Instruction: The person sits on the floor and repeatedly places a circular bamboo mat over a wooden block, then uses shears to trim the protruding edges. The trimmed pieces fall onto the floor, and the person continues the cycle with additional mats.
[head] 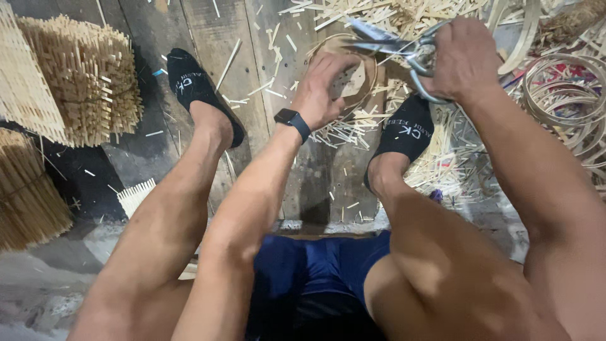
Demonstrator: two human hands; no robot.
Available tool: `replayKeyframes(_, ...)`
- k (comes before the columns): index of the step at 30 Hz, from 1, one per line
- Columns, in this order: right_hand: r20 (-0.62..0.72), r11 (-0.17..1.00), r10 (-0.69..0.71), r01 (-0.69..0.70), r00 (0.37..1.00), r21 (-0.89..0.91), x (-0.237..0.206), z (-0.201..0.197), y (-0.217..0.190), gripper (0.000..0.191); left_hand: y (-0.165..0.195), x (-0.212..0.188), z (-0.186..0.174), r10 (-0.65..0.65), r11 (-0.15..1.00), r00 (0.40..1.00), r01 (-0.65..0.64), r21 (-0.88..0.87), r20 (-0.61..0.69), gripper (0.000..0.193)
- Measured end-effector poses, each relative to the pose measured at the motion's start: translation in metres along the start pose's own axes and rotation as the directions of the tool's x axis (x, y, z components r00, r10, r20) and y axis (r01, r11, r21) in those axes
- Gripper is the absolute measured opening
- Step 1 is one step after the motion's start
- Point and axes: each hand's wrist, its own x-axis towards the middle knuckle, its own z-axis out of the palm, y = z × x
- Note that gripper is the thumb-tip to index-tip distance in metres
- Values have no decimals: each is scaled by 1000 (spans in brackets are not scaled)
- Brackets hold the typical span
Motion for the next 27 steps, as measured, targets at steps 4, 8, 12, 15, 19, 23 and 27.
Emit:
replayKeyframes(4,182,999,37,-43,983,27,6,2,-7,51,-5,0,-1,-42,977,995,22,211,89,73)
replayKeyframes(8,321,987,112,-142,940,71,1,-7,3,41,0,-12,22,-191,954,954,236,187,-229,76)
replayKeyframes(12,30,999,20,-20,999,24,-2,-16,-1,62,-1,-19,39,-223,958,930,264,110,-292,84)
replayKeyframes(15,-10,1000,-9,9,1000,-14,0,-7,-11,59,-10,-16,35,-191,959,972,214,186,-138,81)
replayKeyframes(19,175,997,67,-72,982,20,-4,13,-7,24,-12,-15,31,-166,930,975,205,307,-148,82)
replayKeyframes(23,212,989,90,-112,973,92,-16,9,8,25,-8,-21,41,-244,951,896,296,89,-372,92)
replayKeyframes(27,56,998,42,-39,998,-43,-10,-2,2,55,-15,-21,46,-169,963,925,228,141,-340,86)
